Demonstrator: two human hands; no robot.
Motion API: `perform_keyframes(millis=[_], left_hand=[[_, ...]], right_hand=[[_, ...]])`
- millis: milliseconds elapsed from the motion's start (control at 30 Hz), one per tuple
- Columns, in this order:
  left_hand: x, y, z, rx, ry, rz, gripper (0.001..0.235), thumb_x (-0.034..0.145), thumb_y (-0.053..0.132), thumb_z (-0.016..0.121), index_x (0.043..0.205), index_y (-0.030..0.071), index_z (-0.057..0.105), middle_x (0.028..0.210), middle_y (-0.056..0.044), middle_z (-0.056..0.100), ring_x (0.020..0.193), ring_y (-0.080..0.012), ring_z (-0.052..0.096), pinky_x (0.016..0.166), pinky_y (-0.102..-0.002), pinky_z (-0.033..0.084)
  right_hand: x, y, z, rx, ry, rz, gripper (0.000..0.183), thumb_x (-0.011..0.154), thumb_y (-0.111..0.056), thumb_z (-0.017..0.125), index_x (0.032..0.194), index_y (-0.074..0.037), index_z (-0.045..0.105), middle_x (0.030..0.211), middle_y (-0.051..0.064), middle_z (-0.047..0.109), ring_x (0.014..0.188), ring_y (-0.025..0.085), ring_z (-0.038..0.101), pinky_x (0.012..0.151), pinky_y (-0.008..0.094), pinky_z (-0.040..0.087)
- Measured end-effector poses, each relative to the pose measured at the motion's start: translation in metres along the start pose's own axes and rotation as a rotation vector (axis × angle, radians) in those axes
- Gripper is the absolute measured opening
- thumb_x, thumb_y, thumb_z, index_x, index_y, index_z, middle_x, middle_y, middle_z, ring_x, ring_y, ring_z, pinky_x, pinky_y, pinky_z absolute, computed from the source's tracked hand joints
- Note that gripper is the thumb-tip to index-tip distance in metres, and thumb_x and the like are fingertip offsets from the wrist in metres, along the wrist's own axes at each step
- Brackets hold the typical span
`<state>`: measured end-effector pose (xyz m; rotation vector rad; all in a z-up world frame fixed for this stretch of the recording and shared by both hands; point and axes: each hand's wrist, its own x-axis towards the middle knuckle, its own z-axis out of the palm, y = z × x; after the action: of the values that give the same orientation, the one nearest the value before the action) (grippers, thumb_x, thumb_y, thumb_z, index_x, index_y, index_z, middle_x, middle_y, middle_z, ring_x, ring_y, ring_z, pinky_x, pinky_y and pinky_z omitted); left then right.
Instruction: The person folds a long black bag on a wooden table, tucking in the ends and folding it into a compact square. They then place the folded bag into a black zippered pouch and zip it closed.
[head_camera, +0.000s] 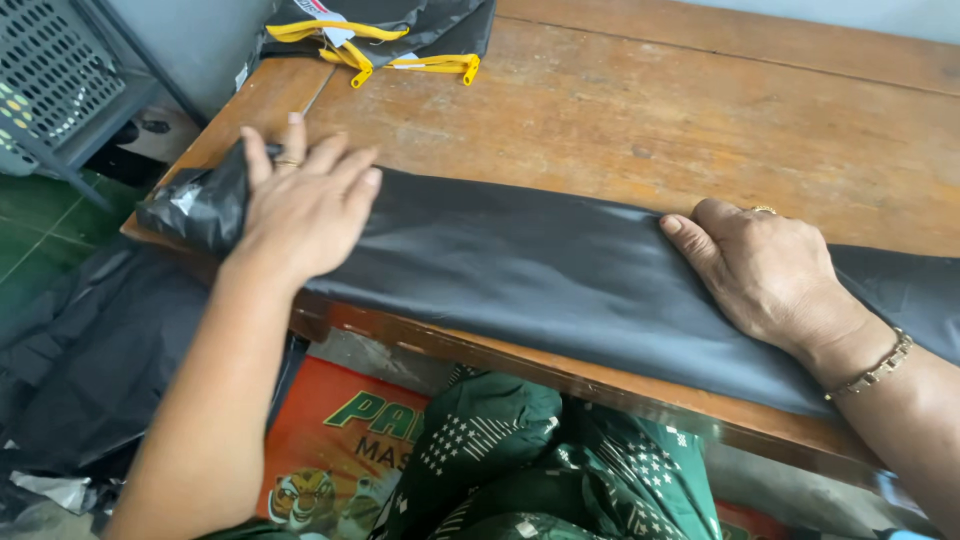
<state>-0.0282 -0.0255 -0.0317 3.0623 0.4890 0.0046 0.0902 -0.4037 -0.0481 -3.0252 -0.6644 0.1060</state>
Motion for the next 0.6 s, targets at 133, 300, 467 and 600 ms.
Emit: perform_keyframes(millis=[133,300,467,600], left_hand=[[-0.002,-0.023,-0.006,-0.092,0.007,-0.055,0.063,0.104,0.052,0.011,0.157,0.029,0.037,0.17,-0.007,0.019,0.158,-0.0335,-0.008,0.12,-0.06,-0.017],[0.015,-0.056,-0.001,-0.162,0.022,-0.179,0.061,0.104,0.048,0.015,0.158,0.029,0.038,0.172,-0.012,0.016,0.156,-0.0363,-0.014,0.118,-0.062,-0.017],[0.031,-0.08,0.016,-0.08,0.08,-0.275,0.063,0.103,0.053,0.017,0.158,0.03,0.039,0.172,-0.017,0.011,0.152,-0.047,-0.013,0.112,-0.074,-0.012],[0.054,-0.137,0.062,0.179,0.55,-0.354,0.055,0.113,0.041,0.044,0.135,-0.002,0.071,0.168,-0.043,0.027,0.142,-0.0621,-0.01,0.099,-0.086,-0.011]], right_hand=[[0.0,0.002,0.003,-0.001,0.026,-0.034,0.053,0.109,-0.061,0.034,0.098,-0.017,0.062,0.093,0.013,0.074,0.099,0.043,0.069,0.081,0.055,0.053],[-0.002,0.0,-0.002,0.025,0.0,-0.001,0.054,0.108,-0.061,0.034,0.098,-0.017,0.062,0.095,0.015,0.075,0.099,0.045,0.069,0.082,0.056,0.052],[-0.002,-0.004,-0.005,0.035,-0.003,-0.003,0.054,0.109,-0.062,0.035,0.099,-0.016,0.061,0.094,0.019,0.075,0.097,0.046,0.069,0.08,0.056,0.052],[-0.002,-0.001,-0.003,0.062,0.028,-0.047,0.055,0.109,-0.062,0.036,0.094,-0.014,0.059,0.091,0.016,0.073,0.093,0.046,0.068,0.077,0.057,0.052]])
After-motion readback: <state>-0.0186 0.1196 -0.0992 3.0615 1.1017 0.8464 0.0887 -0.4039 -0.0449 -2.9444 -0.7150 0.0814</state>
